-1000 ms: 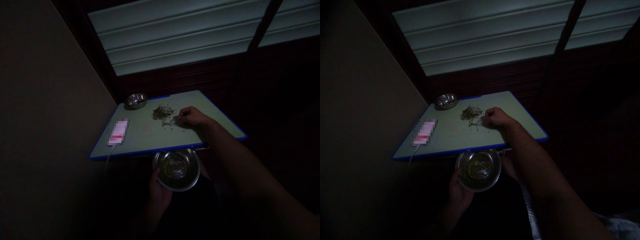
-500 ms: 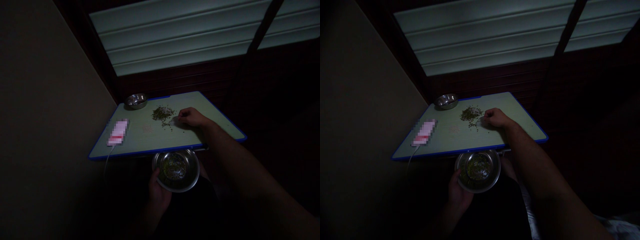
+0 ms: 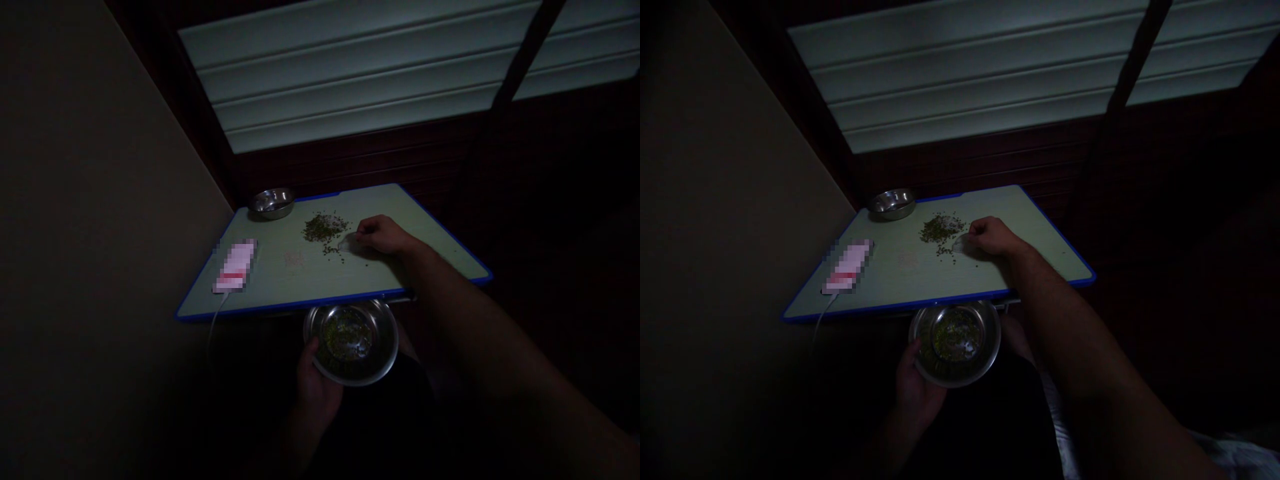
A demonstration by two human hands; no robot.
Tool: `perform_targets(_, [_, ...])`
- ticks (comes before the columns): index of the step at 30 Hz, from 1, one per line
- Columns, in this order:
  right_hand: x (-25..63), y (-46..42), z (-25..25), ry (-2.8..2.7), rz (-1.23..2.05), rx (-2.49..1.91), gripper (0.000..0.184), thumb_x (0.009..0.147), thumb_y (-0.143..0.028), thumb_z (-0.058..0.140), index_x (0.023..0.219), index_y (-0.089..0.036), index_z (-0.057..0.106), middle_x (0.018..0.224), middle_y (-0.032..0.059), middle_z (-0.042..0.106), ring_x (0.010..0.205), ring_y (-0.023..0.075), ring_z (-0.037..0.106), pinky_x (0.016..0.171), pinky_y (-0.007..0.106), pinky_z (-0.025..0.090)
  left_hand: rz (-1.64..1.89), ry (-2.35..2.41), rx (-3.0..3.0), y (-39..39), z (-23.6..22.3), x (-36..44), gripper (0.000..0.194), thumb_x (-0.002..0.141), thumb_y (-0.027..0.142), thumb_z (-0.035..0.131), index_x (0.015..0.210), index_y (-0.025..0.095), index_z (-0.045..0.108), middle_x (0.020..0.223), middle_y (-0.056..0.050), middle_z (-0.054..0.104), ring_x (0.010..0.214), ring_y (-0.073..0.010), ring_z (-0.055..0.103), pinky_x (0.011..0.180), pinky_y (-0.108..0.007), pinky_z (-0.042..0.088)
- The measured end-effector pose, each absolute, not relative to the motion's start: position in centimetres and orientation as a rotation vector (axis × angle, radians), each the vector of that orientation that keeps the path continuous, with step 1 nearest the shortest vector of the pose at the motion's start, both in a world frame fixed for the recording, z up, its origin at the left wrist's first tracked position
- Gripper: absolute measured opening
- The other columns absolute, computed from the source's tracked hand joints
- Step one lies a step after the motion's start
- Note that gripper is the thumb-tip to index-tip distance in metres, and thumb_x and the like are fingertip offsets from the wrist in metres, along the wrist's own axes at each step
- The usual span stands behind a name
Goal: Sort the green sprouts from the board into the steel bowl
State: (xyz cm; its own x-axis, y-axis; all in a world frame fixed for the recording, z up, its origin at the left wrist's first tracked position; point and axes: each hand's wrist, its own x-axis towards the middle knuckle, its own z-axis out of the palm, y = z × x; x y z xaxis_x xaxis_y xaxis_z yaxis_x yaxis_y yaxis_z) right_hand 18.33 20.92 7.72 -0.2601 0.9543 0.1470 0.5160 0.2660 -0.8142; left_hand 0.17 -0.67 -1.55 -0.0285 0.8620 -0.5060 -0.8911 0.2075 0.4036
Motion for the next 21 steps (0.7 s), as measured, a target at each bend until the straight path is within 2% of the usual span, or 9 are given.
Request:
perform_targets(8, [18.46, 21.27, 7.57, -1.882, 0.759, -1.339, 0.011, 0.063, -0.027, 0.061, 0.063, -0.016, 0.059, 0.057, -0.0003, 0.053, 0.058, 0.0121, 0.045, 0.057, 0.027, 0.034, 1.419, 0.748, -0.035, -0.66, -1.81, 0.15, 0.026, 0.082, 0.031, 0.055, 0.099, 0.02, 0.072, 0.098, -0.008, 0.076, 0.095, -0.0249, 0.068, 0.095, -0.045, 0.048])
perform_targets(14, [18.25, 20.95, 7.57, -1.9, 0.866, -1.252, 0.016, 0.064, -0.031, 0.061, 0.065, -0.016, 0.059, 0.059, -0.0008, 0.054, 0.058, 0.0114, 0.045, 0.058, 0.027, 0.035, 1.441, 0.766, -0.04, -0.71, -1.83, 0.2, 0.029, 0.08, 0.029, 0.058, 0.105, 0.019, 0.07, 0.101, -0.009, 0.076, 0.096, -0.0266, 0.068, 0.091, -0.044, 0.05])
perform_targets(21, [18.16, 20.93, 7.6, -1.896, 0.864, -1.21, 0.017, 0.063, -0.033, 0.062, 0.064, -0.016, 0.058, 0.06, -0.001, 0.053, 0.059, 0.0111, 0.044, 0.059, 0.027, 0.036, 1.441, 0.783, -0.054, -0.61, -1.61, 0.31, 0.029, 0.08, 0.028, 0.058, 0.105, 0.018, 0.07, 0.099, -0.009, 0.076, 0.096, -0.0268, 0.068, 0.093, -0.046, 0.048])
